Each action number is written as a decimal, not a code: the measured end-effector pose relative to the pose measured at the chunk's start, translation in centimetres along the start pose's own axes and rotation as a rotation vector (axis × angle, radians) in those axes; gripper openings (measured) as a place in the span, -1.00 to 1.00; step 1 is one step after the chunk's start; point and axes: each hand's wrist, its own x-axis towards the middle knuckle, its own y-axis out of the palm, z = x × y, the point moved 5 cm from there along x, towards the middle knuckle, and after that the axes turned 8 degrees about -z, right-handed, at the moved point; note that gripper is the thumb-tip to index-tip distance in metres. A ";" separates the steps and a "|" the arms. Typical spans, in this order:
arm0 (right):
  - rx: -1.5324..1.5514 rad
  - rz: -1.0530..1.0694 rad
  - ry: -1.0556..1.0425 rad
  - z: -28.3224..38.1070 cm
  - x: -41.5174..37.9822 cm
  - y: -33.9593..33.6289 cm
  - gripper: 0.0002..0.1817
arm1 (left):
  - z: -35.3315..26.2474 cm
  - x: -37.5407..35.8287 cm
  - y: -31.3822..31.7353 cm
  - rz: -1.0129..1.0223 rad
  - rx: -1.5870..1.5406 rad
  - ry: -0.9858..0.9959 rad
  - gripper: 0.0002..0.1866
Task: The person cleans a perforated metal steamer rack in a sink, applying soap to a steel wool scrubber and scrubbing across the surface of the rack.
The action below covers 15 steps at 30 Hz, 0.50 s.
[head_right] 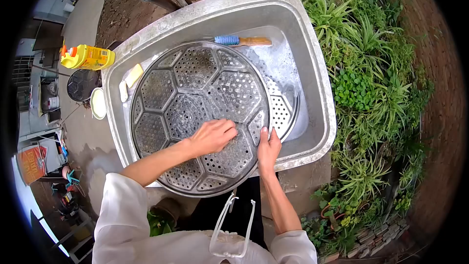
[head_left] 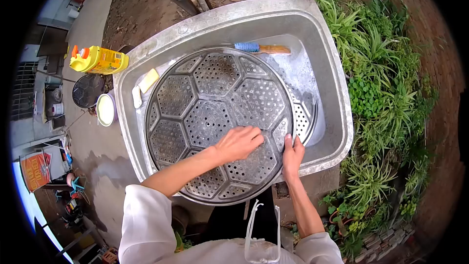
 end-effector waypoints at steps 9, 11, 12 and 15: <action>0.239 0.234 0.239 1.0 8.4 2.3 -0.78 | 11.2 -0.8 -5.2 -0.314 0.007 -0.364 -0.72; -0.078 0.406 -0.184 3.8 11.2 6.0 -0.77 | 8.7 -2.8 -5.3 -0.206 0.004 -0.193 -0.70; -0.124 0.456 -0.207 4.6 11.2 6.8 -0.74 | 8.6 -2.8 -5.3 -0.192 0.011 -0.199 -0.70; -0.235 0.402 -0.293 2.8 9.5 7.4 -0.68 | 8.1 1.1 -3.1 -0.218 0.033 -0.258 -0.71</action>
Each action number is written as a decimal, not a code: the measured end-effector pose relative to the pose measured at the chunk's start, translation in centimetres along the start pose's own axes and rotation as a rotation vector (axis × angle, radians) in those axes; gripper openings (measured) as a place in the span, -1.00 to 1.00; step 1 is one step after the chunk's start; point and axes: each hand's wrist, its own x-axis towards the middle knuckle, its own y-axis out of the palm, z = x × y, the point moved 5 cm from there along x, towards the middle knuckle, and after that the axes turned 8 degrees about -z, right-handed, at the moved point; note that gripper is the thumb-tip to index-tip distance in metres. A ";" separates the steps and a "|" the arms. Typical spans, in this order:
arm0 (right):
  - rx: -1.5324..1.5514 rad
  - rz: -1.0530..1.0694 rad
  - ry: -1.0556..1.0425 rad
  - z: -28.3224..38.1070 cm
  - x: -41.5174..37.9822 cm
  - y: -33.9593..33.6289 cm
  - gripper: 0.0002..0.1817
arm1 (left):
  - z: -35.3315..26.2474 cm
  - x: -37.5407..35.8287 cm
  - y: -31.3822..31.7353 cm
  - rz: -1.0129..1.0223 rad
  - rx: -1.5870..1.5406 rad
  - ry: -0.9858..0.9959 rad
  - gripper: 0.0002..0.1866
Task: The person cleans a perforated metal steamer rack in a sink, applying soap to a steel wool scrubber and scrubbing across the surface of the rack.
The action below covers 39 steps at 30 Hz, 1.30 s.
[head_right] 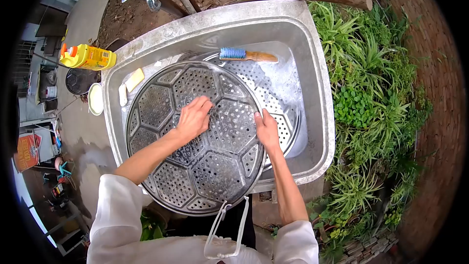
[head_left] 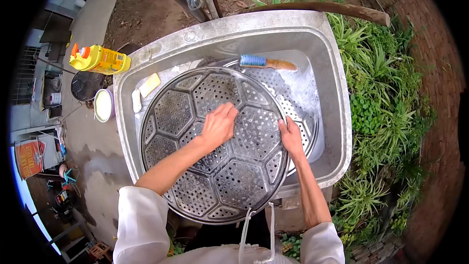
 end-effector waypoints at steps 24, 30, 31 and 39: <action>0.048 -0.320 0.041 0.8 -9.5 -2.5 -0.66 | -3.5 -3.0 -0.2 0.070 -0.076 0.050 -0.79; -0.008 -0.320 0.098 0.7 -9.7 -2.9 -0.67 | -5.4 2.1 1.9 0.001 -0.112 0.066 -0.78; 0.036 -0.334 0.091 0.7 -9.6 -2.8 -0.66 | -3.7 0.0 0.8 0.033 -0.083 0.062 -0.76; -0.044 -0.325 0.064 0.7 -10.1 -2.4 -0.66 | -6.2 3.4 3.1 -0.011 -0.096 0.089 -0.77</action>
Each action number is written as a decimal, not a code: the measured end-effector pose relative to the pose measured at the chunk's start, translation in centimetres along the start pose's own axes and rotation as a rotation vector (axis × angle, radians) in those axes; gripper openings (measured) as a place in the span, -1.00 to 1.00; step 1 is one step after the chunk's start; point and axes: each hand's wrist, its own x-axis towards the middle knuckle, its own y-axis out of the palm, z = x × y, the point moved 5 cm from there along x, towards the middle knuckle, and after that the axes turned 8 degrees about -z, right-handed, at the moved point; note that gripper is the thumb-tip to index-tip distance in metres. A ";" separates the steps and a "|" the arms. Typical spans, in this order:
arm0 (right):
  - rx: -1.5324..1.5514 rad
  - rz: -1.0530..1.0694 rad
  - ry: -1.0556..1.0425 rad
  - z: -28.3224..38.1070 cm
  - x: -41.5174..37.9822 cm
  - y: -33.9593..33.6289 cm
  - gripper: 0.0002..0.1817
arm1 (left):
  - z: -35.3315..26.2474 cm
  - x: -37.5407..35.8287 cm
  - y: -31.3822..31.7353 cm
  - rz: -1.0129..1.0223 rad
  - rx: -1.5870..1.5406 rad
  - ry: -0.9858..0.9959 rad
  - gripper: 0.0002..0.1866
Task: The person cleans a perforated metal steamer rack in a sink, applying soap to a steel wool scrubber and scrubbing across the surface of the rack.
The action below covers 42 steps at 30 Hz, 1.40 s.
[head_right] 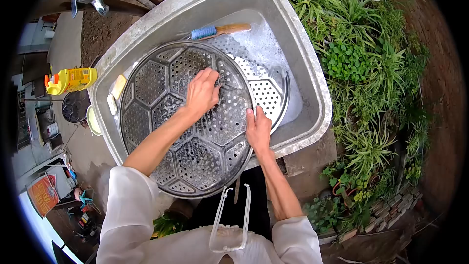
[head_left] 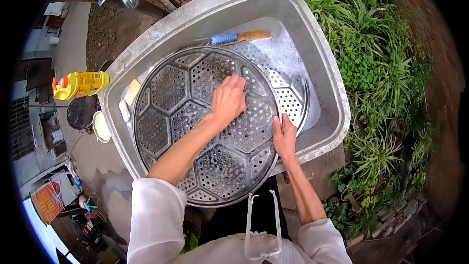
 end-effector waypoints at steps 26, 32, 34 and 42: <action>0.041 0.021 0.024 0.4 -0.2 0.3 -0.71 | 5.4 9.0 -2.1 0.245 0.134 0.397 -0.72; 0.034 -0.009 -0.001 -0.1 -0.1 0.3 -0.67 | -2.8 5.9 1.2 0.274 -0.107 0.495 -0.70; 0.057 -0.011 0.011 0.2 -0.1 0.2 -0.67 | -4.1 5.4 1.4 0.318 -0.111 0.669 -0.73; 0.009 -0.011 -0.017 0.4 -0.1 -0.2 -0.70 | -2.9 6.0 1.9 0.222 -0.071 0.500 -0.70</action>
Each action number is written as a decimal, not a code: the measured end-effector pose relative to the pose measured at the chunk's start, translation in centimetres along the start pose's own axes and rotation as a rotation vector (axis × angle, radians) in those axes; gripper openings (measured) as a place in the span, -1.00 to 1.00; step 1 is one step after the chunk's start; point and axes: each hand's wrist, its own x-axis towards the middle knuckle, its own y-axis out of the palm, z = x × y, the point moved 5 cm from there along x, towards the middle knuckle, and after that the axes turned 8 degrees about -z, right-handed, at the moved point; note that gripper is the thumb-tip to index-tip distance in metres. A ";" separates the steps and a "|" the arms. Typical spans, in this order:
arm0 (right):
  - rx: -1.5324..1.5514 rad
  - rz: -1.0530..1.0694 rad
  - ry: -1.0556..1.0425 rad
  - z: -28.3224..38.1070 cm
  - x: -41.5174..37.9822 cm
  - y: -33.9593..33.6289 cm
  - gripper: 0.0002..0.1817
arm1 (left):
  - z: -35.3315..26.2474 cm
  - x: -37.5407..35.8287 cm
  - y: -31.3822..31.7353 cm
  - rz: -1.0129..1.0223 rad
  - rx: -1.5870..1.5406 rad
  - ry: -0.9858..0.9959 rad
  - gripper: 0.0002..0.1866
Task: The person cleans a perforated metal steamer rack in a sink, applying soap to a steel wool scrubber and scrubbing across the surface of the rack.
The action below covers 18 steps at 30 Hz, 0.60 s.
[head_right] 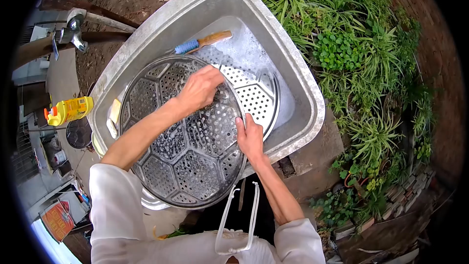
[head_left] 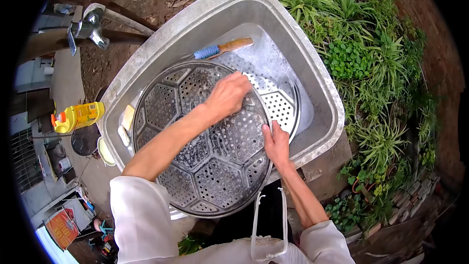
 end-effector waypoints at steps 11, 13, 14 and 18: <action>0.005 -0.020 0.004 0.7 -0.1 -0.3 -0.72 | -2.4 -0.4 1.0 0.028 0.031 0.067 -0.70; 0.028 -0.026 0.004 0.8 0.0 -0.8 -0.73 | -5.2 -0.5 0.4 0.038 -0.149 0.217 -0.72; 0.014 -0.007 0.034 0.2 0.0 -0.6 -0.72 | -3.2 0.0 0.3 0.047 0.017 0.154 -0.73; 0.053 -0.042 0.039 0.2 -0.1 -0.7 -0.68 | 8.1 0.4 -3.0 0.039 0.418 -0.207 -0.77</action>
